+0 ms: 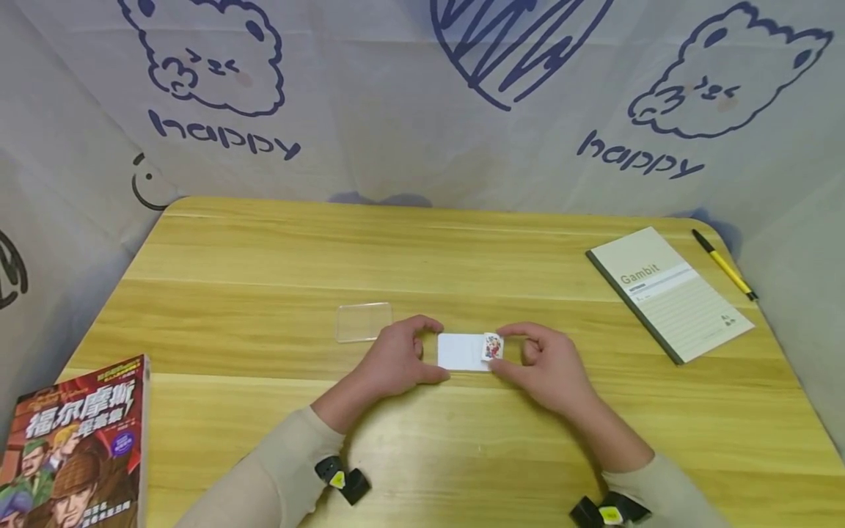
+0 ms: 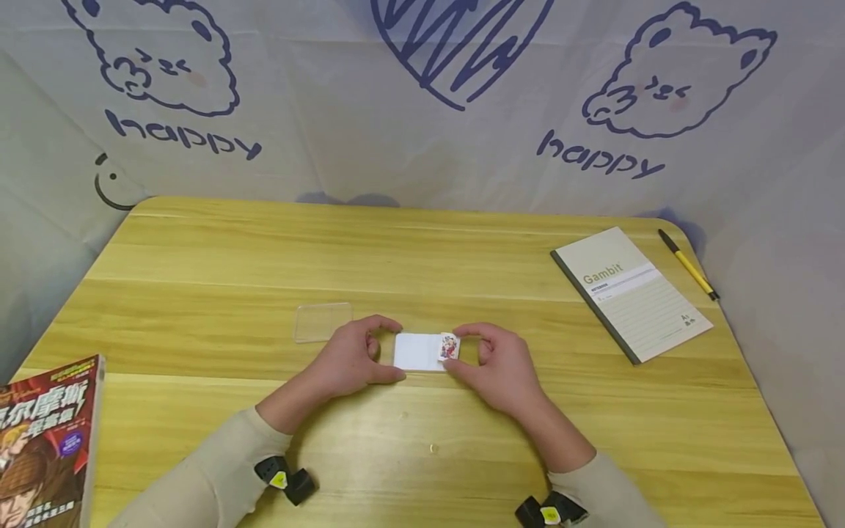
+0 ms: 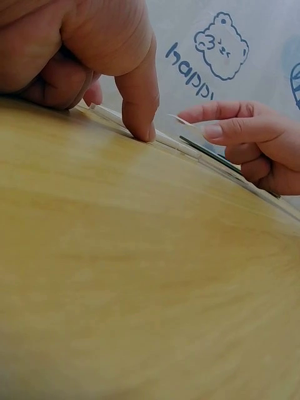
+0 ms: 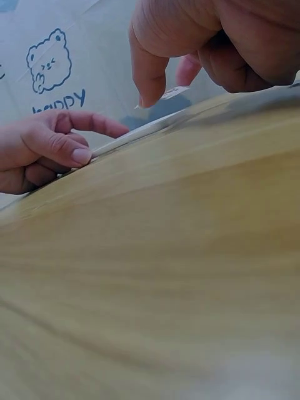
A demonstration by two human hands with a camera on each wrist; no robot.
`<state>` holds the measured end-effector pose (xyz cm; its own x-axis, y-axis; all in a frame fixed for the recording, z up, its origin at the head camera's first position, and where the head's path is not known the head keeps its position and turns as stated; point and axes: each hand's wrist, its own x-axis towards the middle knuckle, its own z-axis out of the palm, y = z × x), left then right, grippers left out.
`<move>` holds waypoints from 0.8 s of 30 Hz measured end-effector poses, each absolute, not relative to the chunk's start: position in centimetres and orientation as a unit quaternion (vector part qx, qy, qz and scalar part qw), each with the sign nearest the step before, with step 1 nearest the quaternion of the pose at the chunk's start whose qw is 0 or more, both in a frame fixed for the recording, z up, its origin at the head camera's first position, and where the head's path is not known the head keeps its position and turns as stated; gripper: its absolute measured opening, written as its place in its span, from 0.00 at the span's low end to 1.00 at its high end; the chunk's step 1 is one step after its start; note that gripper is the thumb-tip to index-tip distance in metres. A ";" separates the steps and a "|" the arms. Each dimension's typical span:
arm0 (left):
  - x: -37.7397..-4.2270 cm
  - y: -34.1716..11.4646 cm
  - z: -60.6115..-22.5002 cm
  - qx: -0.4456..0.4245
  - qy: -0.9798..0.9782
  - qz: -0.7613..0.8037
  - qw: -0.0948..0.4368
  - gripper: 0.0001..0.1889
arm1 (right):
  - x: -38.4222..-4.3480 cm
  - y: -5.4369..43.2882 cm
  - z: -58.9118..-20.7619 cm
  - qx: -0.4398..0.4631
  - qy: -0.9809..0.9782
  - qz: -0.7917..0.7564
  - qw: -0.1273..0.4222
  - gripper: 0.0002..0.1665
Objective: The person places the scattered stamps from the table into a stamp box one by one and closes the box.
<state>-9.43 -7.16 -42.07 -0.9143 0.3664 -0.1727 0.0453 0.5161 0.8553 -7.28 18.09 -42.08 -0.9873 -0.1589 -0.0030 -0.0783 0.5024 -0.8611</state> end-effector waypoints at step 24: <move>-9.6 -7.3 -42.2 0.124 0.857 0.470 0.171 0.32 | -8.7 14.2 -42.1 -0.104 0.883 -0.452 0.077 0.23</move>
